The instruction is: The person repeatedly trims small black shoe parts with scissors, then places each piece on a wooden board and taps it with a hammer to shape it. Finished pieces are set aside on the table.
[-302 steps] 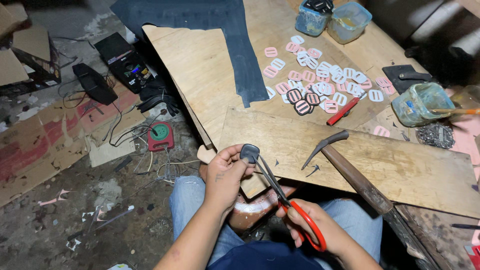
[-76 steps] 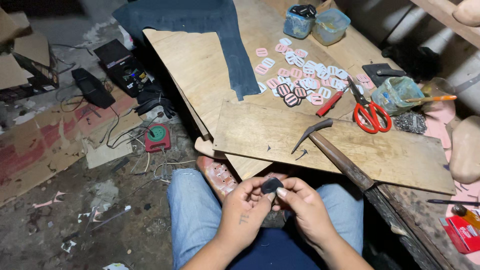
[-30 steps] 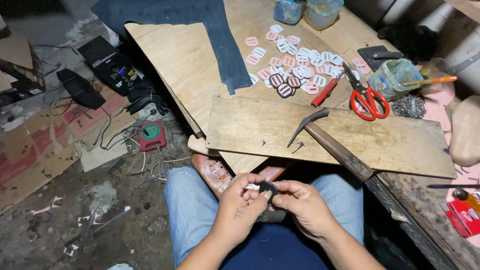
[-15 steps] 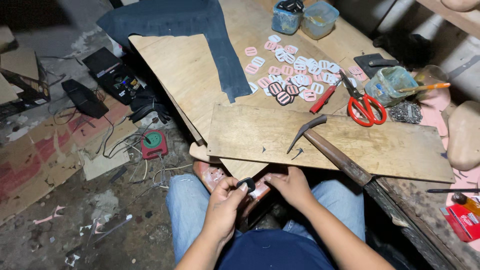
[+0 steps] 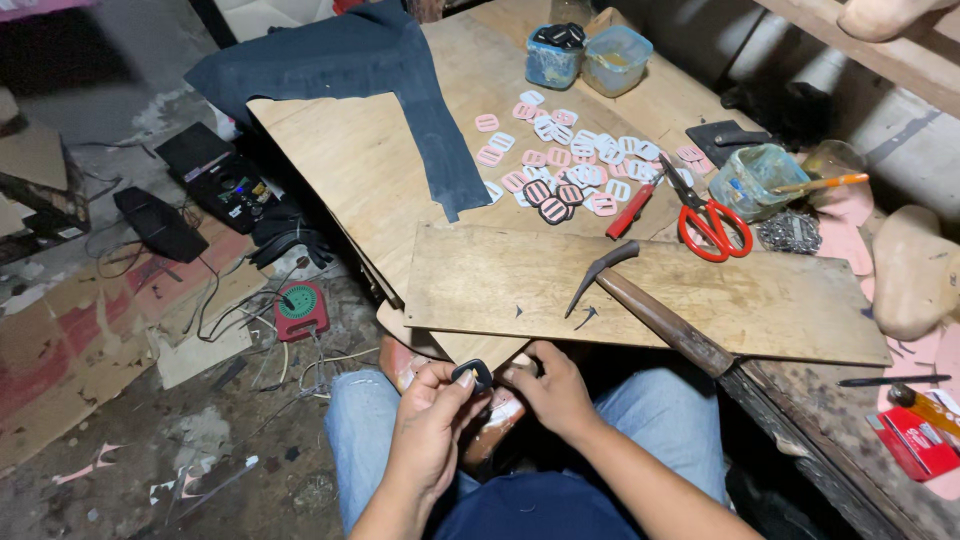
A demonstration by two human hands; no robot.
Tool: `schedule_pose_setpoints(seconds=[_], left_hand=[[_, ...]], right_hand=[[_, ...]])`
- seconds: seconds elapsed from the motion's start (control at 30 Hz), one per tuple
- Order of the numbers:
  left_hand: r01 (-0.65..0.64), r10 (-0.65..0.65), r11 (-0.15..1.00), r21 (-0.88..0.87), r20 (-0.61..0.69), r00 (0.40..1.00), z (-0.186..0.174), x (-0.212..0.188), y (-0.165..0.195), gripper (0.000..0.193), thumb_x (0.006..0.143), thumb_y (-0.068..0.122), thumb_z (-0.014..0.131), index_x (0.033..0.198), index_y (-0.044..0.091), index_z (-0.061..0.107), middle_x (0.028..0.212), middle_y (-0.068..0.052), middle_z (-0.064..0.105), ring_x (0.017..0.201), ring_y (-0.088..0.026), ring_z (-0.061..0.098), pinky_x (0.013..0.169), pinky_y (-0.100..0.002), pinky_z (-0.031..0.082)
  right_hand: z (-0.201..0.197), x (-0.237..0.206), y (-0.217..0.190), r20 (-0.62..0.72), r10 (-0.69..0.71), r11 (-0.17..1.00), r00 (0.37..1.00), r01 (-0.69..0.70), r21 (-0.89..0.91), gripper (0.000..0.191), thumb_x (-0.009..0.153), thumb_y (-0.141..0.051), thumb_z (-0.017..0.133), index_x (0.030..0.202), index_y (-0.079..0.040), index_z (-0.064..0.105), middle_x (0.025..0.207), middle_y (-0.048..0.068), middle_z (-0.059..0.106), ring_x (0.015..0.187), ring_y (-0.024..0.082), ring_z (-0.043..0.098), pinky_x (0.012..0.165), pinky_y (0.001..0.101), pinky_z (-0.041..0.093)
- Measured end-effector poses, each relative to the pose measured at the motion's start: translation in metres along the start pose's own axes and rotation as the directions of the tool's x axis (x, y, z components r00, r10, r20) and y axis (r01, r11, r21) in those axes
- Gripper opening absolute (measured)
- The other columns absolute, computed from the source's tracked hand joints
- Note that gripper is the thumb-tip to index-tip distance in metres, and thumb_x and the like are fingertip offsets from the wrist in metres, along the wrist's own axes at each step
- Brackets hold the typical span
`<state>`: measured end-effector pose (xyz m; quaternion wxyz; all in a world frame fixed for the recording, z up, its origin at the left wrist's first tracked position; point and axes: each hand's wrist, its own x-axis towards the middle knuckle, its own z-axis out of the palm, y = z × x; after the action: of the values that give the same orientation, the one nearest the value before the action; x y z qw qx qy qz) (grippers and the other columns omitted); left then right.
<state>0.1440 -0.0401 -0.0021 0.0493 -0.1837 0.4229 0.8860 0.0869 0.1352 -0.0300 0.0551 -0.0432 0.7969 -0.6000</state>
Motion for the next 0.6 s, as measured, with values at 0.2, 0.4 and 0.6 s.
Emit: schedule_pose_setpoints(seconds=[0.2, 0.4, 0.6], left_hand=[[0.023, -0.023, 1.0, 0.006, 0.008, 1.0, -0.003, 0.004, 0.003, 0.009, 0.094, 0.008, 0.064, 0.1, 0.004, 0.061, 0.096, -0.01, 0.073, 0.088, -0.018, 0.07, 0.085, -0.035, 0.059], [0.052, -0.052, 0.999, 0.001, -0.012, 0.999, -0.005, 0.016, -0.002, 0.007, 0.093, 0.008, 0.062, 0.099, 0.003, 0.061, 0.096, -0.009, 0.074, 0.089, -0.018, 0.071, 0.085, -0.036, 0.06], [0.051, -0.052, 0.994, 0.096, 0.008, 0.999, -0.008, 0.037, -0.011, 0.006, 0.096, 0.009, 0.065, 0.099, 0.005, 0.062, 0.094, -0.007, 0.072, 0.085, -0.016, 0.068, 0.077, -0.03, 0.057]], right_hand=[[-0.026, -0.029, 0.031, -0.026, -0.221, 0.973, 0.975, 0.222, 0.057, 0.021, 0.089, -0.009, 0.071, 0.107, 0.0, 0.065, 0.116, 0.011, 0.072, 0.111, 0.019, 0.067, 0.098, 0.0329, 0.051], [-0.06, -0.047, 0.056, -0.037, -0.127, 0.991, 0.991, 0.128, 0.041, 0.03, 0.085, -0.007, 0.074, 0.112, -0.002, 0.062, 0.113, 0.012, 0.069, 0.111, 0.022, 0.064, 0.099, 0.0329, 0.049], [-0.057, -0.033, 0.047, 0.079, -0.185, 0.981, 0.98, 0.189, -0.053, 0.049, 0.08, -0.009, 0.078, 0.126, 0.0, 0.066, 0.129, 0.013, 0.061, 0.124, 0.024, 0.057, 0.105, 0.034, 0.044]])
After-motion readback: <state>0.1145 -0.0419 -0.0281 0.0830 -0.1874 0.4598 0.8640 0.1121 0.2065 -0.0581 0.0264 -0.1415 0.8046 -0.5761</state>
